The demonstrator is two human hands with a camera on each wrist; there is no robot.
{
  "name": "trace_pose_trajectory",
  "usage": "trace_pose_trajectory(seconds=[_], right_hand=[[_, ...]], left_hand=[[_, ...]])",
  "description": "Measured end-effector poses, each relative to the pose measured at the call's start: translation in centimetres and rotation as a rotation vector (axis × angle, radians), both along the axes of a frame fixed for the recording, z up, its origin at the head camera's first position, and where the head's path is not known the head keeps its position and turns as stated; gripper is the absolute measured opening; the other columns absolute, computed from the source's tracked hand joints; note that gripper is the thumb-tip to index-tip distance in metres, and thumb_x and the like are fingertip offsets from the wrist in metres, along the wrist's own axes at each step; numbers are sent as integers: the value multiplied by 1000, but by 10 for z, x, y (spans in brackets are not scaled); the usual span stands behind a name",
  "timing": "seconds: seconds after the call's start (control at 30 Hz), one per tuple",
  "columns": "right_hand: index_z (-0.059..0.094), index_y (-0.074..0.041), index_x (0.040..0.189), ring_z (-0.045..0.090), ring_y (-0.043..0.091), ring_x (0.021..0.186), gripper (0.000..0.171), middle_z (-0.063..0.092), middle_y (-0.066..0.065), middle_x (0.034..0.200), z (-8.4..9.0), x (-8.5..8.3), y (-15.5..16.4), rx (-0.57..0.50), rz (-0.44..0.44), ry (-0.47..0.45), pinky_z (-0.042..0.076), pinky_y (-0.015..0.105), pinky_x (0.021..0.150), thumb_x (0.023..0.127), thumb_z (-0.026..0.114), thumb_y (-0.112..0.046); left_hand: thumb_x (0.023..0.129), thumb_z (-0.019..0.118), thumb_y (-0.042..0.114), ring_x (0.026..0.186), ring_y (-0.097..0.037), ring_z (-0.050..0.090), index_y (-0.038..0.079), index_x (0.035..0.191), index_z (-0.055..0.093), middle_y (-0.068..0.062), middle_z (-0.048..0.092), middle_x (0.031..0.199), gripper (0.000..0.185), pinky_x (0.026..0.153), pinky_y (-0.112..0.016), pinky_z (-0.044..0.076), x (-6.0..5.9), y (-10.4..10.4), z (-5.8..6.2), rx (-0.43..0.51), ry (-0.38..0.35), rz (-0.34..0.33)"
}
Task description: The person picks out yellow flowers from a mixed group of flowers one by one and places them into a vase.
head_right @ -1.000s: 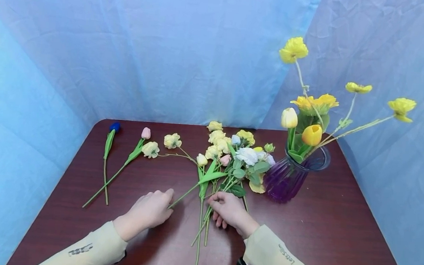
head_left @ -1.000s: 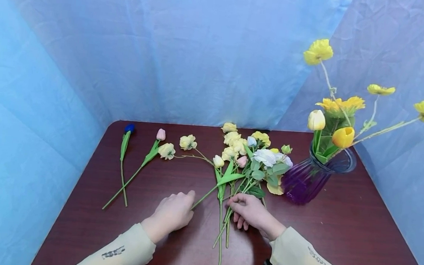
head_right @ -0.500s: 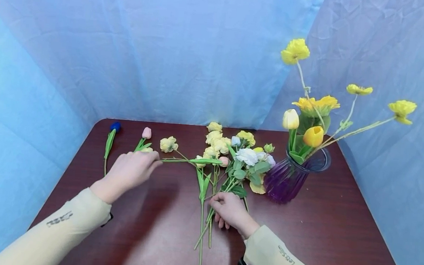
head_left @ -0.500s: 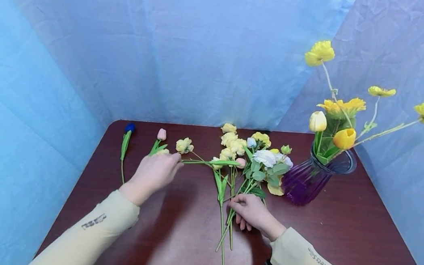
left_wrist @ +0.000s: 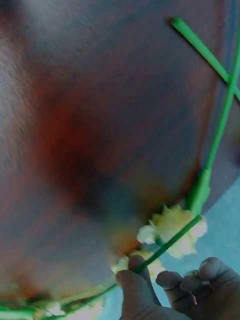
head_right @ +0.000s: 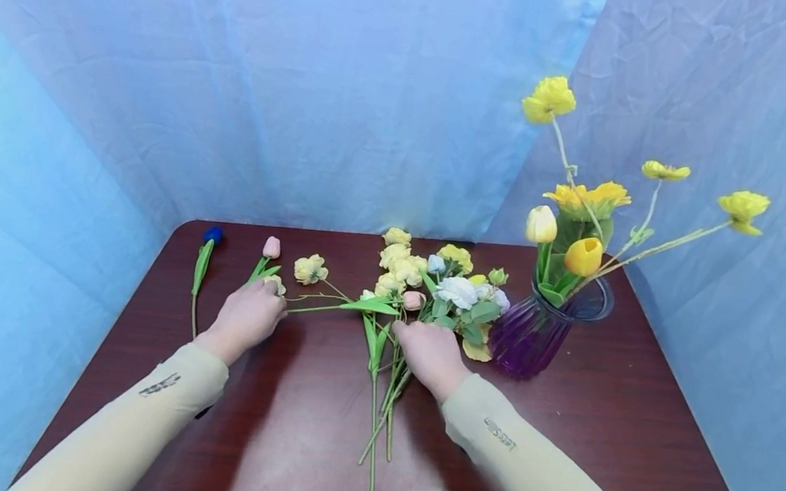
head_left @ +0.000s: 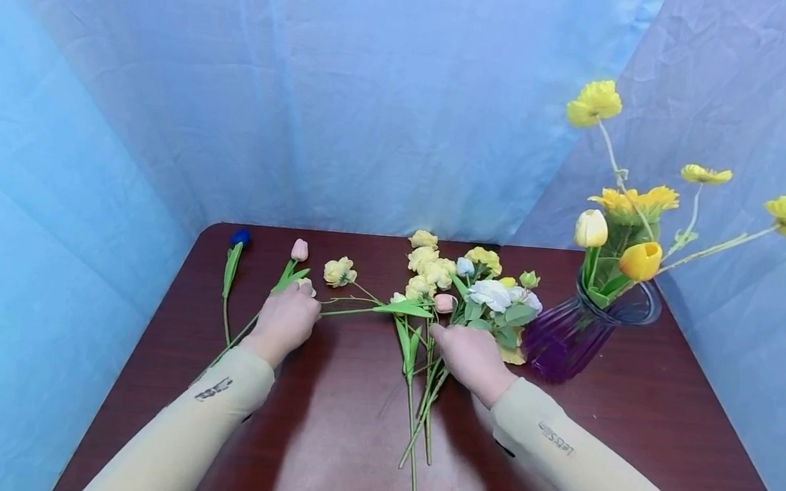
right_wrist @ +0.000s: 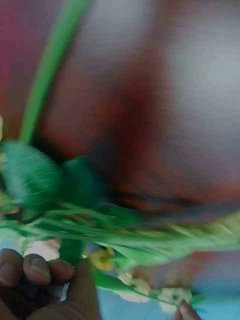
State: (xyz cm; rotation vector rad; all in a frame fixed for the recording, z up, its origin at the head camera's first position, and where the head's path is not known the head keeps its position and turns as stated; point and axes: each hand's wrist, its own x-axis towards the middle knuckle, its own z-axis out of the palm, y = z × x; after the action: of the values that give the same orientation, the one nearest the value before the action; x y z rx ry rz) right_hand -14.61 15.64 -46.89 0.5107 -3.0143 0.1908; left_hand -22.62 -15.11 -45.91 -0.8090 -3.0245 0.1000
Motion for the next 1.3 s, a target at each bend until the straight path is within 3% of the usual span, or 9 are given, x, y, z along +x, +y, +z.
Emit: trace_pose_trajectory(seconds=[0.13, 0.3, 0.43, 0.53, 0.67, 0.83, 1.0, 1.1, 1.3], right_hand=[[62, -15, 77, 62, 25, 57, 22, 66, 2, 70, 0, -10, -1, 189, 112, 40, 50, 45, 48, 90, 65, 2], [62, -19, 68, 59, 20, 55, 25, 64, 1, 66, -6, -20, -4, 309, 195, 61, 49, 39, 48, 86, 69, -2], [60, -17, 70, 57, 19, 55, 24, 62, 2, 69, -11, -24, 0, 335, 239, 127, 47, 37, 51, 84, 69, 1], [57, -13, 75, 53, 19, 54, 24, 58, 4, 70, -6, -24, 5, 264, 232, 181, 46, 37, 51, 83, 66, 9], [55, -11, 79, 46, 18, 50, 22, 53, 4, 66, 8, -19, 8, 56, 107, 154, 40, 36, 45, 87, 60, 9], [76, -11, 101, 48, 16, 58, 17, 71, 5, 82, 22, -11, 10, -317, -149, -54, 42, 35, 55, 94, 60, -11], [78, -11, 108, 65, 16, 69, 23, 77, 4, 93, 23, -6, 18, -664, -344, -236, 52, 33, 73, 97, 69, -30], [73, -5, 110, 64, 18, 61, 23, 75, 11, 86, 18, -3, 22, -892, -452, -364, 52, 30, 63, 95, 72, -23], [48, 5, 120, 53, 13, 48, 32, 73, 14, 84, 7, 2, 28, -1243, -542, -523, 43, 25, 46, 97, 67, -6]], left_hand=[[94, 66, 6, 75, -29, 67, 14, 75, 71, -8, 66, 85, 21, 56, -50, 55, 4, 2, -12, 51, -80, 48], [97, 67, 10, 81, -32, 70, 9, 90, 65, -9, 68, 90, 8, 60, -50, 56, 9, 0, -26, 104, -100, 89], [100, 64, 13, 82, -33, 70, 8, 96, 62, -9, 67, 94, 6, 61, -49, 55, 12, -2, -32, 122, -119, 97], [101, 64, 15, 79, -32, 69, 10, 97, 62, -8, 65, 94, 8, 59, -48, 54, 12, -4, -35, 123, -117, 94], [100, 64, 16, 73, -32, 68, 10, 93, 61, -7, 63, 89, 10, 55, -47, 52, 12, -11, -37, 130, -95, 66], [98, 65, 16, 67, -32, 66, 11, 87, 58, -6, 64, 80, 14, 53, -47, 51, 16, -22, -36, 160, -48, 11], [97, 68, 15, 60, -29, 63, 11, 84, 56, -4, 60, 72, 18, 49, -46, 48, 23, -37, -34, 201, 57, -62], [95, 69, 13, 56, -26, 59, 11, 84, 55, -3, 57, 69, 18, 45, -42, 46, 26, -45, -30, 225, 115, -89], [93, 70, 10, 48, -21, 53, 10, 81, 56, -2, 53, 63, 18, 44, -42, 45, 33, -66, -19, 317, 102, 21]])
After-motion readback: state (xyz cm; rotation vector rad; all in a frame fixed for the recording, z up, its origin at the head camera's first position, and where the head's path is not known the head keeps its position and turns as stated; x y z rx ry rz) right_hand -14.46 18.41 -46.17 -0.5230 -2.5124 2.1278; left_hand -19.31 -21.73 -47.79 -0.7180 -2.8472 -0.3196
